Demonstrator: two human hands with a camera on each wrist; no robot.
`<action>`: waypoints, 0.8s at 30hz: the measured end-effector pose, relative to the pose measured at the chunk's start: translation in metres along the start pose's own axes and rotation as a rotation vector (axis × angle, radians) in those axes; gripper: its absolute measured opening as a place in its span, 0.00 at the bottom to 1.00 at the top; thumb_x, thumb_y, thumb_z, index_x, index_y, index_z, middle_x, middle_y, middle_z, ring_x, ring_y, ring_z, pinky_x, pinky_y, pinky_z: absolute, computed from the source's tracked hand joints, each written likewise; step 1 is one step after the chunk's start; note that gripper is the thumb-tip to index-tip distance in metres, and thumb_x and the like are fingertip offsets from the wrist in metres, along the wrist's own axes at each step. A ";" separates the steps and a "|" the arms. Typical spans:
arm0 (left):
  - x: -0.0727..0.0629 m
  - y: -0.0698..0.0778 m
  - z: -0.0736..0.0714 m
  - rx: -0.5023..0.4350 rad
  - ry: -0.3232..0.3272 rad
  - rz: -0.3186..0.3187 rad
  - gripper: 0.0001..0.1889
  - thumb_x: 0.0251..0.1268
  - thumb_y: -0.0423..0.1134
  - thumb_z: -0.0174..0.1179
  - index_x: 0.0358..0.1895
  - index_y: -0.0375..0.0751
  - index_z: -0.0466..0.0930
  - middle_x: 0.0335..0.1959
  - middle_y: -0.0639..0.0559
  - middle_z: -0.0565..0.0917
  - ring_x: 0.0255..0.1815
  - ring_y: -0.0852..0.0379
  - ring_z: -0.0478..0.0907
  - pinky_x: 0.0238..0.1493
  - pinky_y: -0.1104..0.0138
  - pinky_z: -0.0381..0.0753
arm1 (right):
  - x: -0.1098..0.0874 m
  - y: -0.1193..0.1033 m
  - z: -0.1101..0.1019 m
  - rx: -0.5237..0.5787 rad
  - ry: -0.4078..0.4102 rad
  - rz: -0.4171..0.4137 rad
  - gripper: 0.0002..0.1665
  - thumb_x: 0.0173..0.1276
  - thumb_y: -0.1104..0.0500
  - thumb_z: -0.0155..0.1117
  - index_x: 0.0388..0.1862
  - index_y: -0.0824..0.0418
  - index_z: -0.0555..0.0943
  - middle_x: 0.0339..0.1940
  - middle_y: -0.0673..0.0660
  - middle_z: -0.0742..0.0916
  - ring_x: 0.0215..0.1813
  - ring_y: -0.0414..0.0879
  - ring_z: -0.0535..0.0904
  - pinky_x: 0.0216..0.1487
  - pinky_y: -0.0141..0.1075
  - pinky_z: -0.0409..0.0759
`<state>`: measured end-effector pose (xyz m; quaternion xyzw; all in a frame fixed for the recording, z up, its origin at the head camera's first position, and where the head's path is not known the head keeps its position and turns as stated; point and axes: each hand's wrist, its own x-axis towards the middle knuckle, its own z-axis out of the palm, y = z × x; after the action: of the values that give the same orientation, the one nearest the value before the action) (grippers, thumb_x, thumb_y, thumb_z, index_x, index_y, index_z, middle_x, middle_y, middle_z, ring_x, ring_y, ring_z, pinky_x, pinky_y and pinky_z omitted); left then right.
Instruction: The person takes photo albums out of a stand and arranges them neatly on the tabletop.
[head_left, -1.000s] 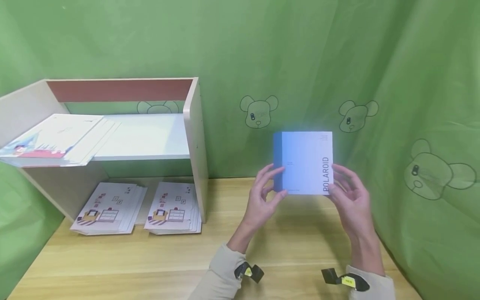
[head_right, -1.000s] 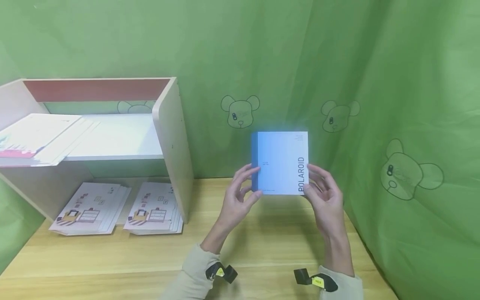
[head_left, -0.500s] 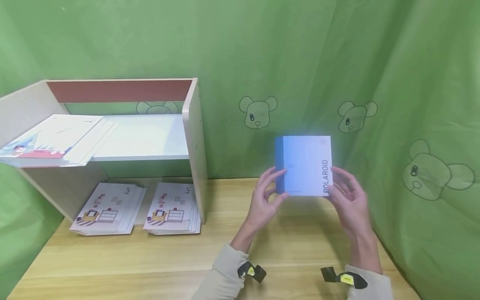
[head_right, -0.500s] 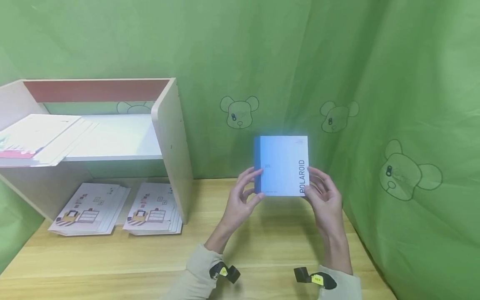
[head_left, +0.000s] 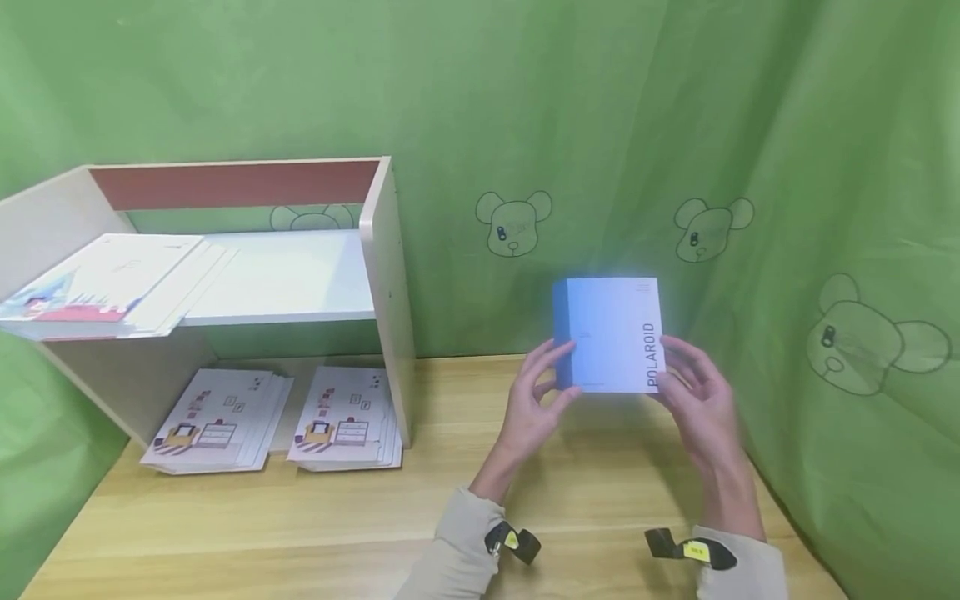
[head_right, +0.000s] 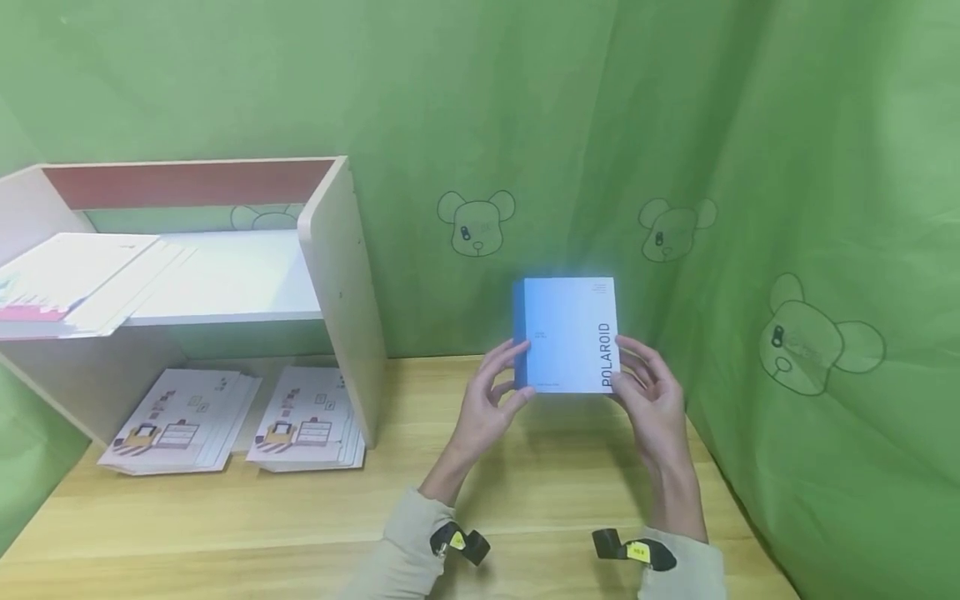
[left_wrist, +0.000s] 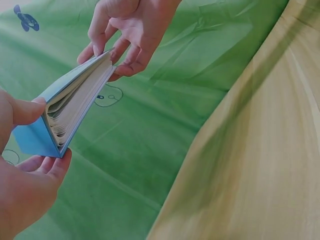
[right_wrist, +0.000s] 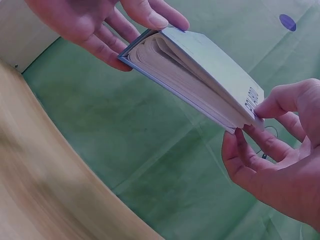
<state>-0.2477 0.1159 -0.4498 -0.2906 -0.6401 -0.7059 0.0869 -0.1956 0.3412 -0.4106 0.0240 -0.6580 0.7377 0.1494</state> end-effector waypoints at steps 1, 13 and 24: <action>0.000 -0.001 0.000 -0.002 0.001 -0.001 0.30 0.67 0.30 0.65 0.72 0.47 0.74 0.78 0.47 0.63 0.71 0.50 0.68 0.64 0.58 0.80 | 0.001 0.001 -0.001 -0.005 0.000 0.002 0.35 0.74 0.73 0.58 0.77 0.59 0.66 0.66 0.58 0.78 0.59 0.46 0.81 0.60 0.33 0.82; -0.006 -0.011 0.003 -0.042 -0.012 -0.052 0.31 0.67 0.29 0.65 0.73 0.48 0.73 0.78 0.49 0.62 0.68 0.50 0.68 0.65 0.56 0.79 | 0.002 0.011 -0.009 -0.016 -0.003 0.052 0.36 0.73 0.71 0.60 0.78 0.57 0.66 0.67 0.56 0.77 0.61 0.44 0.80 0.60 0.33 0.82; -0.006 -0.022 0.003 -0.041 -0.013 -0.075 0.32 0.66 0.27 0.65 0.73 0.48 0.73 0.76 0.47 0.65 0.66 0.47 0.69 0.64 0.54 0.80 | 0.004 0.020 -0.012 -0.027 -0.006 0.081 0.37 0.73 0.71 0.61 0.79 0.57 0.65 0.66 0.54 0.78 0.60 0.43 0.80 0.60 0.32 0.82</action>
<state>-0.2525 0.1210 -0.4717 -0.2727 -0.6366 -0.7196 0.0505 -0.2028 0.3522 -0.4306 -0.0027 -0.6686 0.7342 0.1177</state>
